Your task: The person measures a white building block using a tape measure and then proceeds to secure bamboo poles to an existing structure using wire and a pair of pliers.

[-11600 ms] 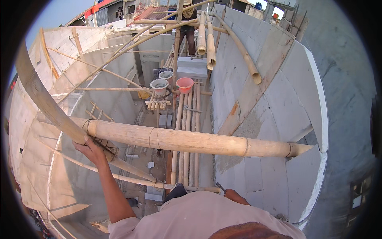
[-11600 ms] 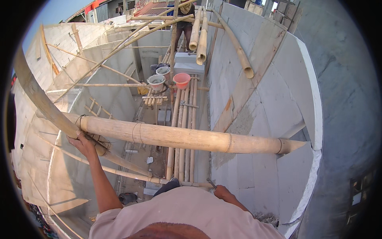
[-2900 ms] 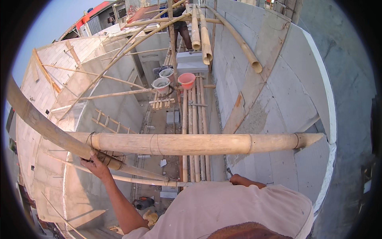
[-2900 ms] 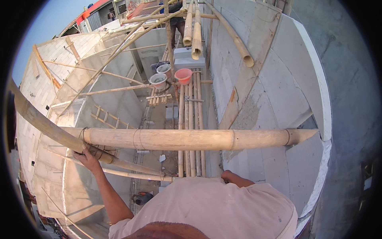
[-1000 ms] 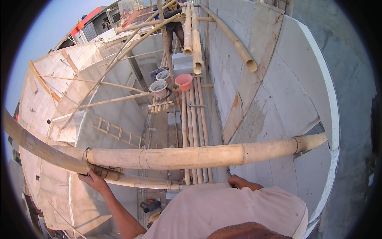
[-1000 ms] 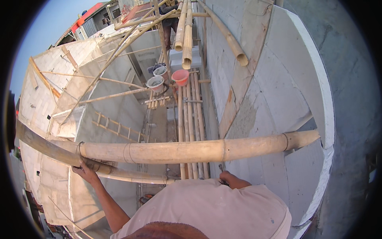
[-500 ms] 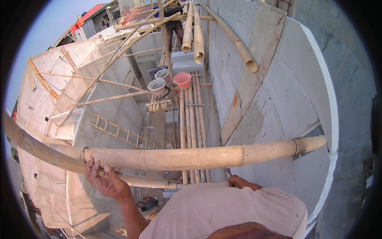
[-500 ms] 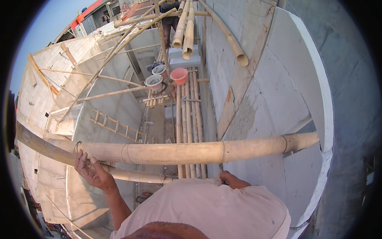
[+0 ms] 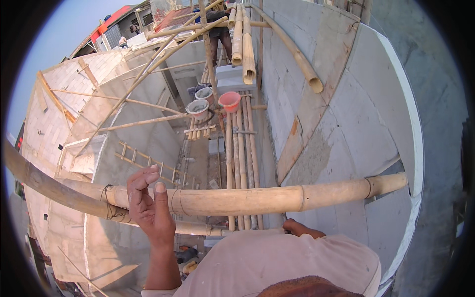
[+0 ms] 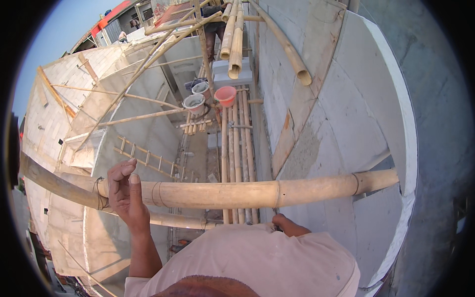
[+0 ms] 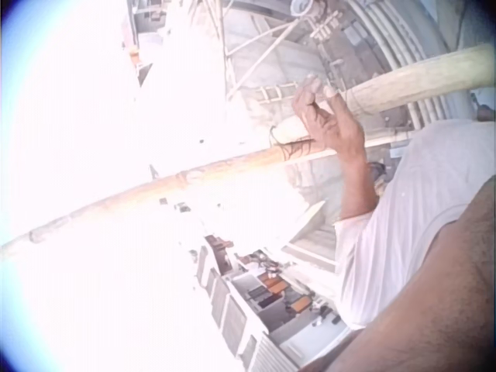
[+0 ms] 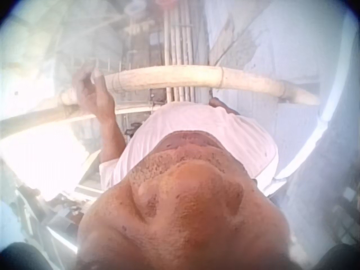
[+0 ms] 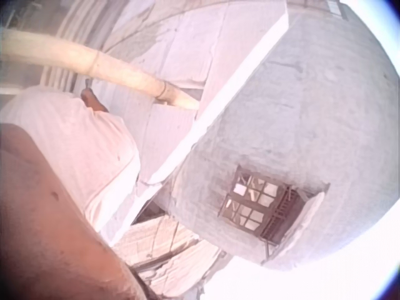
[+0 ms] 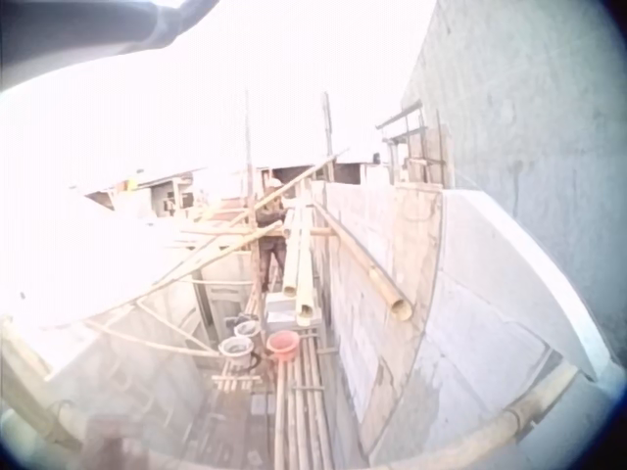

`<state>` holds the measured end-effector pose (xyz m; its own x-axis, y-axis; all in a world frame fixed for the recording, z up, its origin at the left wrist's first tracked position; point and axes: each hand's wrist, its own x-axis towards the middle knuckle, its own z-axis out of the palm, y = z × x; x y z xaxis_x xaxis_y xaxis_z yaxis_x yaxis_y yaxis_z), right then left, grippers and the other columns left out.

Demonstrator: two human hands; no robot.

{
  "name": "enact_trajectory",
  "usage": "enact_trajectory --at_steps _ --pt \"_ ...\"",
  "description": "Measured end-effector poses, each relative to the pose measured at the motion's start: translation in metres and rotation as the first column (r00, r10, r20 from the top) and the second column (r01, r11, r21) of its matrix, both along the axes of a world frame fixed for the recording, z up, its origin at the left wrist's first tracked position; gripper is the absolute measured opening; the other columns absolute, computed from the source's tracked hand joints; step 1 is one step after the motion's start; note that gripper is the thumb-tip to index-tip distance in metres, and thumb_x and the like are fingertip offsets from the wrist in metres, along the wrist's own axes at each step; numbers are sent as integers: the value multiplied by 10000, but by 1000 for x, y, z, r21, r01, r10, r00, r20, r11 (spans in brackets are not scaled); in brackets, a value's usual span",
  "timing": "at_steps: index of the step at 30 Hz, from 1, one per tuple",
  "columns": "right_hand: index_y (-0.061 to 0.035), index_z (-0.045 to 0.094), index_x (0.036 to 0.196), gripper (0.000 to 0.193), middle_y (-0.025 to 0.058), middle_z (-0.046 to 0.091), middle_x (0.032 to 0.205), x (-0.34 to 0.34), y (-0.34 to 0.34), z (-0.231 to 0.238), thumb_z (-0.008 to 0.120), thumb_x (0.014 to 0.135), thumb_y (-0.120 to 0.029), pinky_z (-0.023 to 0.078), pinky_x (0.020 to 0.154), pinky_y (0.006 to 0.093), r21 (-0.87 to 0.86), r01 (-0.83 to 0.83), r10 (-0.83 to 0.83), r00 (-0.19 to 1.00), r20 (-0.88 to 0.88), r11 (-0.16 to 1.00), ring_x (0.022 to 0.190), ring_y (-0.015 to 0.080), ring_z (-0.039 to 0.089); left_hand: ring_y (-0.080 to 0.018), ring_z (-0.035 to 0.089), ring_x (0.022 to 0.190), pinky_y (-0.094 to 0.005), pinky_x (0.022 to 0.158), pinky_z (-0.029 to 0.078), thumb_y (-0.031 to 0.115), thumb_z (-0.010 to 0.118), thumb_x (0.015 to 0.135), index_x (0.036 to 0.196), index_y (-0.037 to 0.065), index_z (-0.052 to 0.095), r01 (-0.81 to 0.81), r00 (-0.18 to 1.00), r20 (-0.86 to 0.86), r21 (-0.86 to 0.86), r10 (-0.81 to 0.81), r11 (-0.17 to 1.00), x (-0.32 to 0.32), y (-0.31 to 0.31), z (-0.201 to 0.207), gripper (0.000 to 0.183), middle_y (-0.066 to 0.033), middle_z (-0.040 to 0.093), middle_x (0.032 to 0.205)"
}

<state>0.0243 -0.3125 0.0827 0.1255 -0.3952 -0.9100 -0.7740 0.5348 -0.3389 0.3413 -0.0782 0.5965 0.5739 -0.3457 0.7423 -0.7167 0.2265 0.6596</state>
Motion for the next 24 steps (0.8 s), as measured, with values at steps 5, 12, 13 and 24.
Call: enact_trajectory --at_steps 5,12,13,24 --pt "35 658 895 102 133 659 808 5 -2 -5 594 901 -44 530 605 421 -14 -44 44 999 -7 999 648 229 641 -223 577 1072 -355 988 451 -32 597 916 1077 -4 610 108 993 -43 27 -107 994 -3 -10 2 164 -145 596 1124" --pt "-28 740 1035 306 166 733 1021 -16 -23 -63 612 903 -273 557 806 445 -192 -728 726 681 -91 659 931 304 718 -192 582 1016 -318 942 455 -33 602 921 1051 -5 620 173 972 -178 91 -155 981 -15 -17 -1 134 -121 615 1060" --pt "-40 744 1055 329 172 731 1042 -15 -25 -64 610 897 -296 553 828 458 -201 -818 816 566 -117 538 968 320 713 -187 584 1007 -313 934 456 -31 605 923 1043 -5 621 175 968 -196 92 -155 980 -16 -16 -3 124 -117 617 1051" --pt "-71 780 927 189 100 759 919 -12 -36 -48 627 832 -132 581 748 416 -276 -948 927 237 -289 157 827 262 739 -161 630 902 -285 859 489 4 621 941 1029 -8 618 69 949 -313 68 -44 995 -9 10 -11 89 -88 610 994"
